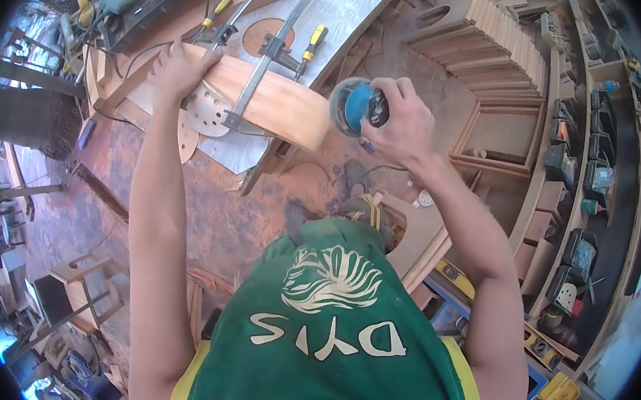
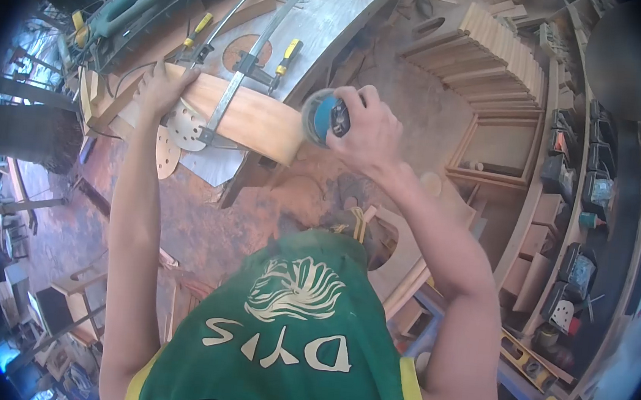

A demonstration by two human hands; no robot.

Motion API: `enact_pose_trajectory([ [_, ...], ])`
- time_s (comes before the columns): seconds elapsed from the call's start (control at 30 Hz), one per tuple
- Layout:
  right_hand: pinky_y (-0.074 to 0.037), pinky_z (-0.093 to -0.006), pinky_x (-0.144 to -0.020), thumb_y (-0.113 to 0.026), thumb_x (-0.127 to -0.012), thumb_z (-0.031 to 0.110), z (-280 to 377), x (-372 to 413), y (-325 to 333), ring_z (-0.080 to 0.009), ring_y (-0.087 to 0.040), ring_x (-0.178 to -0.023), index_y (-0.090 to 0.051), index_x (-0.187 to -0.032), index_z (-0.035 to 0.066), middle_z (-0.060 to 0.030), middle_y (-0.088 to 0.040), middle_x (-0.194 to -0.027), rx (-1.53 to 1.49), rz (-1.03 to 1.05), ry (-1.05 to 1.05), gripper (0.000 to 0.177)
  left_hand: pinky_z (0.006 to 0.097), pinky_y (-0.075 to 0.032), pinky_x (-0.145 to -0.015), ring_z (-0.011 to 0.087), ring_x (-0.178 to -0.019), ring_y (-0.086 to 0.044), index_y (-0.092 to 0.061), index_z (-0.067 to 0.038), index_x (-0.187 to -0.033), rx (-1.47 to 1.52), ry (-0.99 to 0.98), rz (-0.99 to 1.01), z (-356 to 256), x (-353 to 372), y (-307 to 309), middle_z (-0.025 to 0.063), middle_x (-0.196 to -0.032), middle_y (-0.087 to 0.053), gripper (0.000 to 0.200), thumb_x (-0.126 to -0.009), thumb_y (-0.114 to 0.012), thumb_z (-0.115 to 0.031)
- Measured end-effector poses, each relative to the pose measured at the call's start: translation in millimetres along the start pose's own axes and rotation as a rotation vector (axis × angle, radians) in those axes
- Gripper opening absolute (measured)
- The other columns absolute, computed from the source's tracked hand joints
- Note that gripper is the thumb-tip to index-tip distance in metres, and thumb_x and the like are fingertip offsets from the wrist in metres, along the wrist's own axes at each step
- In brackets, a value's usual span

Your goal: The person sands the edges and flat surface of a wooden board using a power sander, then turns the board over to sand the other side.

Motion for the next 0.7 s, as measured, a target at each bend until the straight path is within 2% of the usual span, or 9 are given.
enact_pose_trajectory([
  [0.17,-0.058,-0.0491,-0.084,-0.083,-0.075,0.024,-10,38,-28,-0.0376,-0.07,-0.099,-0.065,-0.126,0.018,-0.0116,-0.063,-0.113,-0.014,0.169,0.063,0.054,0.0619,-0.025,-0.126,0.0471,-0.156,-0.036,-0.039,-0.005,-0.166,0.001,-0.019,-0.006,-1,2,-1,0.0275,-0.168,-0.04,0.126,-0.076,-0.067,-0.089],
  [0.27,-0.058,-0.0492,-0.084,-0.083,-0.075,0.025,-3,51,-37,-0.0377,-0.069,-0.099,-0.065,-0.125,0.017,-0.0117,-0.063,-0.113,-0.09,0.282,-0.025,0.053,0.0607,-0.026,-0.126,0.0462,-0.156,-0.036,-0.04,-0.006,-0.166,0.029,-0.015,-0.022,5,-1,-1,0.0261,-0.168,-0.04,0.127,-0.075,-0.067,-0.089],
  [0.5,-0.059,-0.0423,-0.082,-0.086,-0.073,0.018,14,50,15,-0.0338,-0.071,-0.097,-0.065,-0.123,0.012,-0.0124,-0.065,-0.111,-0.211,0.081,0.069,0.054,0.0602,-0.026,-0.126,0.0459,-0.156,-0.036,-0.039,-0.008,-0.167,0.033,-0.037,-0.009,5,-4,-4,0.0259,-0.168,-0.04,0.127,-0.074,-0.068,-0.09],
  [0.7,-0.058,-0.0423,-0.083,-0.086,-0.074,0.018,22,17,-1,-0.032,-0.071,-0.096,-0.065,-0.124,0.011,-0.0128,-0.065,-0.11,-0.24,-0.059,0.099,0.054,0.0596,-0.025,-0.127,0.0455,-0.158,-0.033,-0.038,-0.008,-0.167,0.035,-0.02,-0.006,3,-3,2,0.0259,-0.168,-0.039,0.126,-0.075,-0.068,-0.088],
])
Point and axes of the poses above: each hand's wrist, its own x-axis away from the middle knuckle, its own y-axis out of the back of the hand, z = x × y, the point moved 8 cm from there along -x, towards the middle knuckle
